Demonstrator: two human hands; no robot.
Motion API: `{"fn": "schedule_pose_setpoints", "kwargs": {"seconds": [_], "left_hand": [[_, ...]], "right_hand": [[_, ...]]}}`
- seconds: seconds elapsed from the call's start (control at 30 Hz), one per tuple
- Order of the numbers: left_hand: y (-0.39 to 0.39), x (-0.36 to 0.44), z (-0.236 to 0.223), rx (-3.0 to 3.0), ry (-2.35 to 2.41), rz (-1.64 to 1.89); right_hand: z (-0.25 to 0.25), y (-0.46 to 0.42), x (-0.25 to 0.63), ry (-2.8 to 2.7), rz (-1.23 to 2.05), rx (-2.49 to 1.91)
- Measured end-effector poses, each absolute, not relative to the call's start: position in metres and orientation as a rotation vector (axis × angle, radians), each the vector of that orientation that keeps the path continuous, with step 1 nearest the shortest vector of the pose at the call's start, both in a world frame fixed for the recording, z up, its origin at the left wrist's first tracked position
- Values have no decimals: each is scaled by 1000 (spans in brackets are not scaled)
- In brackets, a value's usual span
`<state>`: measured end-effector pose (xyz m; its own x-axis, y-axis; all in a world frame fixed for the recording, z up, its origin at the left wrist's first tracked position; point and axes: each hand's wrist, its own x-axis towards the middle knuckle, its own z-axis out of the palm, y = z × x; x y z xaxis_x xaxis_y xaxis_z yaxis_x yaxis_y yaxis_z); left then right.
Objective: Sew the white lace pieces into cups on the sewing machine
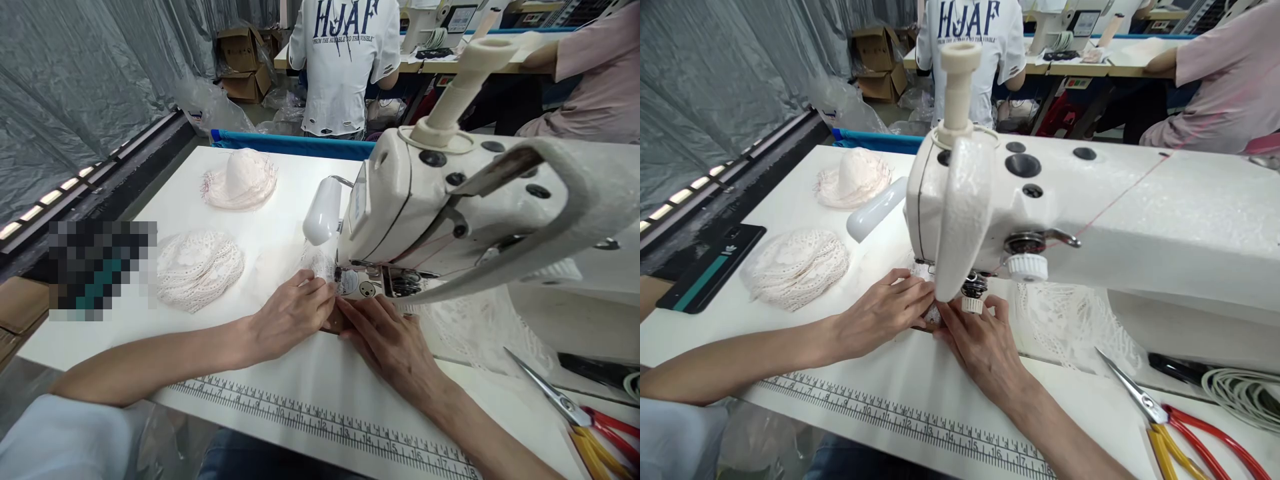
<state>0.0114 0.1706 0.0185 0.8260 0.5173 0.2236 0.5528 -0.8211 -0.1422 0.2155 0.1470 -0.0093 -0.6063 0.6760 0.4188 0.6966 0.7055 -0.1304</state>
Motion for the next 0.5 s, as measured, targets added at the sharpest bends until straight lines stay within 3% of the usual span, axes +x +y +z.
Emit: {"fn": "schedule_pose_setpoints", "kwargs": {"seconds": [0.5], "left_hand": [[169, 13, 22, -2751, -797, -311]], "right_hand": [[-9, 147, 215, -2473, -93, -1028]]}}
